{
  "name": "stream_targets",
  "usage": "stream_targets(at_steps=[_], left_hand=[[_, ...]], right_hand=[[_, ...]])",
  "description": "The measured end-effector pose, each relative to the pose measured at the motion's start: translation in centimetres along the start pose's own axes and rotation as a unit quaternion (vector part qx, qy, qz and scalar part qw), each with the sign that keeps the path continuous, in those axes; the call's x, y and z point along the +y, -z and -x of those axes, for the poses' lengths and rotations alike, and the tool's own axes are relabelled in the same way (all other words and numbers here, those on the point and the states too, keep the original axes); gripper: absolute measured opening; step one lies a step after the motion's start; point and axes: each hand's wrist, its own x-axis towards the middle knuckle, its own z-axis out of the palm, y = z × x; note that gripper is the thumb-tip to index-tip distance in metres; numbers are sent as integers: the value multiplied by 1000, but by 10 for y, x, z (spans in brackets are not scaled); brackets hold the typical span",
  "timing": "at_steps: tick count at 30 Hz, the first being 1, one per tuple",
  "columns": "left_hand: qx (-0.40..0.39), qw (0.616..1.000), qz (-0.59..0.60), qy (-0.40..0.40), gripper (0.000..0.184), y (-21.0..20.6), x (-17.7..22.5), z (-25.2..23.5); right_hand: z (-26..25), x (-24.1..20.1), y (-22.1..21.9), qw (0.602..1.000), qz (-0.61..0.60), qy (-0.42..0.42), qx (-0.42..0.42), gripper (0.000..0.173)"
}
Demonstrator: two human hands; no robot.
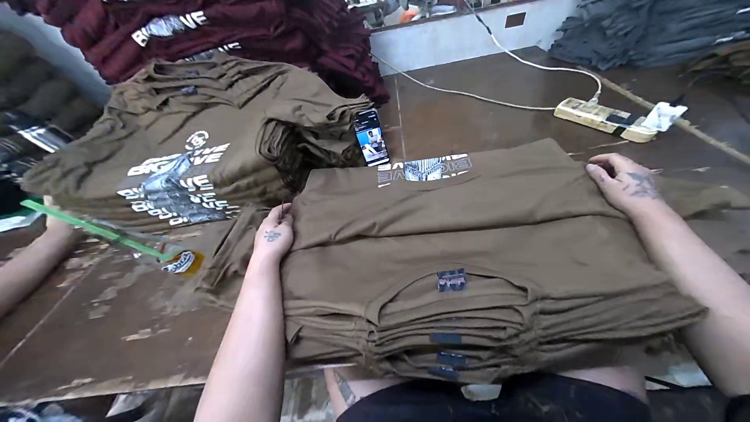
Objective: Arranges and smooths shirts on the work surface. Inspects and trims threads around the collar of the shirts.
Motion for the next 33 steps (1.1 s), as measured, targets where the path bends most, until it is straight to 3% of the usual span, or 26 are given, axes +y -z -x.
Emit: stream_targets(at_steps=[3, 6, 8, 10, 13, 14, 16, 18, 19, 21, 22, 23, 24, 26, 27, 30, 31, 33], left_hand=[[77, 996, -29, -46, 39, 1, 8, 10], [170, 964, 60, -194, 41, 9, 44, 61], [151, 938, 138, -279, 42, 5, 84, 115], [71, 926, 118, -352, 35, -10, 128, 171], [-105, 909, 42, -401, 49, -45, 187, 232], [-198, 882, 73, -420, 53, -57, 200, 243], [-369, 782, 223, -451, 49, -76, 213, 256], [-385, 713, 429, -398, 41, -85, 211, 267], [-336, 733, 456, -377, 43, -83, 207, 270], [-219, 821, 371, -374, 42, -81, 195, 268], [-213, 848, 318, -366, 43, -79, 191, 267], [-256, 850, 290, -358, 43, -76, 190, 266], [-327, 823, 305, -350, 42, -74, 190, 266], [-431, 731, 415, -329, 42, -79, 192, 271], [-429, 715, 449, -321, 42, -82, 193, 272], [-389, 761, 414, -314, 47, -80, 196, 272], [-405, 749, 421, -312, 49, -79, 198, 273], [-429, 688, 499, -306, 53, -80, 198, 277]], right_hand=[[23, -15, 16, 997, 16, 67, 34, 47], [100, -65, 43, 979, 8, 191, -65, 59], [169, -101, 35, 943, -41, 316, -95, 56], [206, -118, 27, 899, -153, 403, -77, 44], [211, -114, 57, 869, -330, 367, -28, 27], [208, -112, 67, 873, -338, 352, 12, 27], [203, -110, 76, 878, -329, 338, 85, 25], [205, -108, 74, 878, -325, 333, 114, 22], [208, -106, 69, 883, -314, 328, 118, 21], [217, -102, 59, 898, -292, 310, 109, 19], [220, -100, 53, 901, -291, 304, 103, 19], [222, -100, 46, 902, -293, 300, 99, 19], [223, -101, 40, 901, -298, 300, 97, 19], [225, -109, 28, 894, -315, 303, 102, 18], [225, -114, 24, 890, -318, 308, 109, 17], [225, -129, 21, 890, -295, 323, 132, 17], [227, -133, 21, 893, -284, 324, 131, 18], [228, -138, 16, 902, -249, 329, 125, 24]])
